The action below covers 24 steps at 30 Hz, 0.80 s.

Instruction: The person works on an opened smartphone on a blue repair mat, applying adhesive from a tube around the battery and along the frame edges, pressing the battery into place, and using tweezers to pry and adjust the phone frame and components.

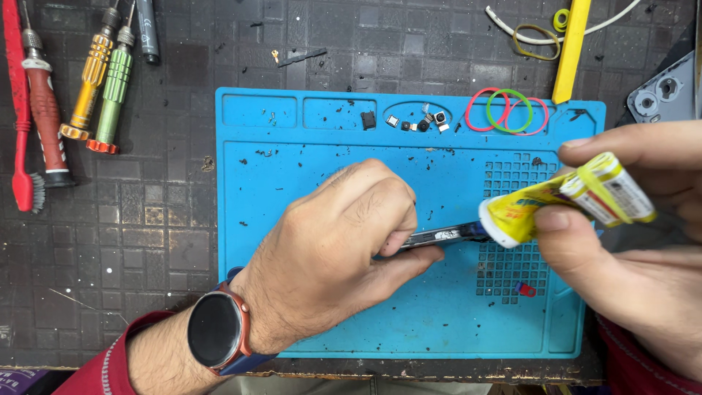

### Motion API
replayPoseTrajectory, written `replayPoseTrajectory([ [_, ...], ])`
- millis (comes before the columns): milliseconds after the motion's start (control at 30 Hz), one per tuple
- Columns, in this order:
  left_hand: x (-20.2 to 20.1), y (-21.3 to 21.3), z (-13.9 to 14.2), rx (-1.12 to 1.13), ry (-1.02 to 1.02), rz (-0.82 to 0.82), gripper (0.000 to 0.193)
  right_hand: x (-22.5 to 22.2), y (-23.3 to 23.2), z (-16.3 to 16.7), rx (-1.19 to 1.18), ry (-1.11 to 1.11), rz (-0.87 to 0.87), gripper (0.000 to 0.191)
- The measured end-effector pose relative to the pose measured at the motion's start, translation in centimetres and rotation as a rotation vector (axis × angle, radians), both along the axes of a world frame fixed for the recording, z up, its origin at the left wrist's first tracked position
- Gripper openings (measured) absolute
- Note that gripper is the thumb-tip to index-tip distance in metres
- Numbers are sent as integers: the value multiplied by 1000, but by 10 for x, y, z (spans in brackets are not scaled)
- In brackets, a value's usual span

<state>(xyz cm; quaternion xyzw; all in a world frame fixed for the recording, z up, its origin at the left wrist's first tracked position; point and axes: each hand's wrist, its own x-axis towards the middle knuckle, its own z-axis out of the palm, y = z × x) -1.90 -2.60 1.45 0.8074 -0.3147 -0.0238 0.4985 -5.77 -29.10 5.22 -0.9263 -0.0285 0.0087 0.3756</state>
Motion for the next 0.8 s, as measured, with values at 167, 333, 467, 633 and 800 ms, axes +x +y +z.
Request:
replayPoseTrajectory([
  [167, -3, 0, -1, -53, -71, 45, 42, -3, -6, -11, 282, 20, -106, 35],
  [333, -7, -6, 0, -77, -74, 224, 46, -5, -17, -25, 405, -77, -86, 30],
  [467, -8, -11, 5, -99, 21, 254, 42, -9, -11, -24, 434, -187, -83, 41],
  [633, -6, -13, 9, -188, -37, 220, 41, -25, 14, -32, 348, -402, -102, 29],
  [800, -10, -14, 10, -182, 3, 205, 37, -46, 11, -33, 109, -355, -123, 41],
])
